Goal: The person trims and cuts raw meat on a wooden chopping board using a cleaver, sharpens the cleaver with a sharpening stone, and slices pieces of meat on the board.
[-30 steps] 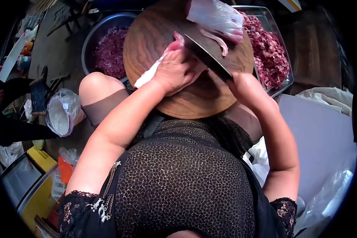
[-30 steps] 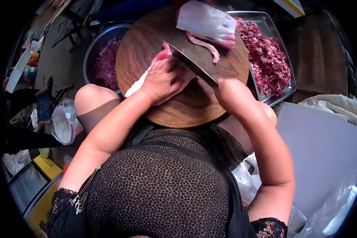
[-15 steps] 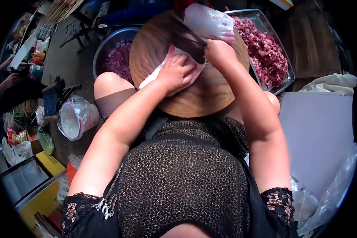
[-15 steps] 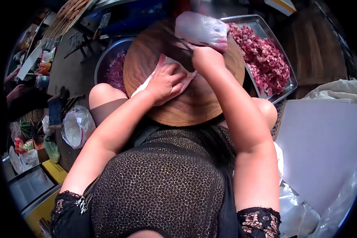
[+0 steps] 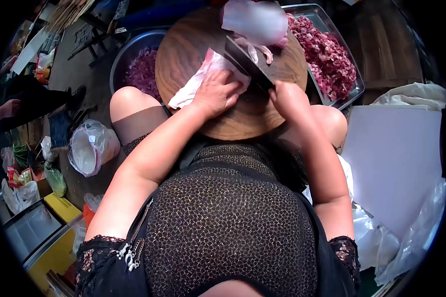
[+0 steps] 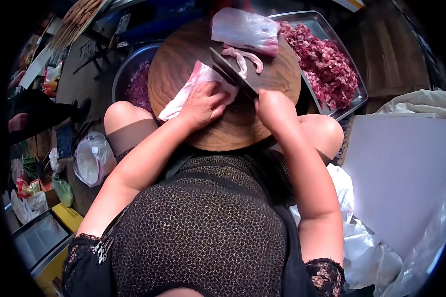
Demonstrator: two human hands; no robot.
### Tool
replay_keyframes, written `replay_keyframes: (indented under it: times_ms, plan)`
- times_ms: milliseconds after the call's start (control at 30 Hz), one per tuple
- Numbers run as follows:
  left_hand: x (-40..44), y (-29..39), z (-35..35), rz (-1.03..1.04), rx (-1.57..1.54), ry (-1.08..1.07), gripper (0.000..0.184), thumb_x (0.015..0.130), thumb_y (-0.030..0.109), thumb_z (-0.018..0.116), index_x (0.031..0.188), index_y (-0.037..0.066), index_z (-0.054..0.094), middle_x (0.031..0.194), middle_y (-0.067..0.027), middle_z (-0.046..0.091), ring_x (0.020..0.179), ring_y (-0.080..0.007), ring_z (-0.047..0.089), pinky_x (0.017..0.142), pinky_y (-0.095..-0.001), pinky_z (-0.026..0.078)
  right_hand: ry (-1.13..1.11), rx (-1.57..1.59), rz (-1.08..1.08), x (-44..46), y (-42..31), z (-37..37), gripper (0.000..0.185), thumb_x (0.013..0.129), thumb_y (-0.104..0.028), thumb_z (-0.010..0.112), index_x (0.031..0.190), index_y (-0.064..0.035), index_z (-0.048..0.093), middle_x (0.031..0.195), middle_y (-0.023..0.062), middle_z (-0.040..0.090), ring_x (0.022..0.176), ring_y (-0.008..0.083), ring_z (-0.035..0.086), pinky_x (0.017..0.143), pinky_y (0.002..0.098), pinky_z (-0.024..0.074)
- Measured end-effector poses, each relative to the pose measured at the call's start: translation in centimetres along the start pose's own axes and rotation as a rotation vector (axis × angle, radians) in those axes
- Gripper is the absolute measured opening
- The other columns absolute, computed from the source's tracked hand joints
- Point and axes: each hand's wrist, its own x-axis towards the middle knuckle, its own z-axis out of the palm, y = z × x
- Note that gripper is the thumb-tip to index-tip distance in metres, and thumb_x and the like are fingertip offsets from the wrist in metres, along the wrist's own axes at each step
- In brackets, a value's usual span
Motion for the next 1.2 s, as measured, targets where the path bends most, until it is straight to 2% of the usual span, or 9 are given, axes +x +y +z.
replay_keyframes:
  times_ms: [200, 333, 400, 467, 533, 600, 700, 933, 1200]
  plan:
    - [-0.2, -1.1, -0.3, 0.060, -0.059, 0.032, 0.032, 0.078, 0.024, 0.070, 0.108, 0.013, 0.068, 0.116, -0.0144, 0.056, 0.110, -0.0344, 0.052, 0.096, -0.0446, 0.042, 0.181, 0.126, 0.097, 0.4, -0.3, -0.7, 0.023, 0.091, -0.023, 0.053, 0.097, -0.0031, 0.064, 0.087, 0.0219, 0.067, 0.085, 0.0402, 0.065, 0.077, 0.0509, 0.0508]
    - [0.8, -0.5, -1.6, -0.027, -0.028, 0.093, 0.035, 0.080, 0.035, 0.068, 0.109, 0.015, 0.068, 0.106, -0.0115, 0.063, 0.102, -0.0325, 0.060, 0.087, -0.0453, 0.049, 0.157, 0.094, -0.106, -3.5, -0.8, 0.1, 0.021, 0.091, -0.020, 0.054, 0.102, -0.0053, 0.064, 0.085, 0.0173, 0.068, 0.077, 0.0355, 0.066, 0.069, 0.0464, 0.0529]
    - [2.1, 0.3, -2.1, -0.179, 0.079, -0.124, 0.034, 0.083, 0.039, 0.065, 0.108, 0.016, 0.069, 0.103, -0.0110, 0.065, 0.103, -0.0295, 0.060, 0.098, -0.0463, 0.043, 0.215, 0.047, -0.197, -3.4, -0.7, 1.4, 0.020, 0.091, -0.019, 0.055, 0.103, -0.0064, 0.064, 0.082, 0.0153, 0.068, 0.073, 0.0335, 0.067, 0.065, 0.0445, 0.0535]
    - [2.6, 1.0, -3.1, -0.164, -0.246, 0.134, 0.034, 0.085, 0.040, 0.061, 0.108, 0.017, 0.069, 0.101, -0.0103, 0.067, 0.103, -0.0278, 0.061, 0.110, -0.0485, 0.031, 0.216, -0.086, -0.218, -3.4, -0.3, 2.7, 0.021, 0.090, -0.017, 0.055, 0.107, -0.0087, 0.063, 0.077, 0.0123, 0.067, 0.068, 0.0305, 0.066, 0.059, 0.0421, 0.0534]
    - [2.9, 0.1, -3.0, 0.006, -0.024, 0.105, 0.032, 0.086, 0.039, 0.060, 0.109, 0.017, 0.069, 0.105, -0.0093, 0.067, 0.105, -0.0271, 0.060, 0.117, -0.0507, 0.018, 0.219, -0.089, -0.220, -3.0, -0.5, 2.5, 0.019, 0.090, -0.017, 0.055, 0.106, -0.0088, 0.062, 0.075, 0.0119, 0.066, 0.066, 0.0298, 0.066, 0.057, 0.0425, 0.0534]
    - [2.6, 0.0, -2.7, -0.064, -0.035, 0.021, 0.031, 0.087, 0.036, 0.059, 0.110, 0.018, 0.068, 0.110, -0.0073, 0.066, 0.110, -0.0266, 0.058, 0.117, -0.0514, 0.019, 0.190, -0.100, -0.221, -2.6, -0.7, 2.4, 0.015, 0.089, -0.016, 0.055, 0.099, -0.0072, 0.061, 0.075, 0.0124, 0.066, 0.065, 0.0303, 0.066, 0.056, 0.0435, 0.0530]
    - [2.0, -0.5, -1.5, 0.144, 0.258, 0.147, 0.029, 0.081, 0.028, 0.069, 0.110, 0.025, 0.070, 0.102, -0.0003, 0.065, 0.103, -0.0262, 0.057, 0.109, -0.0536, 0.030, 0.190, -0.039, -0.292, -1.2, -0.9, 2.6, 0.011, 0.089, -0.015, 0.054, 0.095, -0.0063, 0.059, 0.074, 0.0127, 0.066, 0.066, 0.0315, 0.066, 0.055, 0.0442, 0.0528]
    - [1.9, -1.5, -0.9, 0.027, 0.074, 0.161, 0.028, 0.081, 0.027, 0.067, 0.108, 0.018, 0.070, 0.108, -0.0068, 0.062, 0.112, -0.0329, 0.052, 0.109, -0.0570, 0.029, 0.039, -0.074, -0.243, 1.5, -2.4, 1.2, 0.012, 0.087, -0.010, 0.052, 0.095, -0.0047, 0.059, 0.075, 0.0151, 0.066, 0.068, 0.0348, 0.066, 0.058, 0.0456, 0.0532]
    - [0.9, -2.0, -0.3, -0.034, -0.049, 0.120, 0.032, 0.075, 0.027, 0.071, 0.105, 0.013, 0.069, 0.110, -0.0100, 0.061, 0.111, -0.0364, 0.051, 0.107, -0.0577, 0.031, -0.168, -0.121, -0.221, 8.0, -8.4, 0.0, 0.015, 0.081, -0.010, 0.055, 0.082, -0.0006, 0.067, 0.083, 0.0208, 0.069, 0.078, 0.0359, 0.068, 0.069, 0.0452, 0.0555]
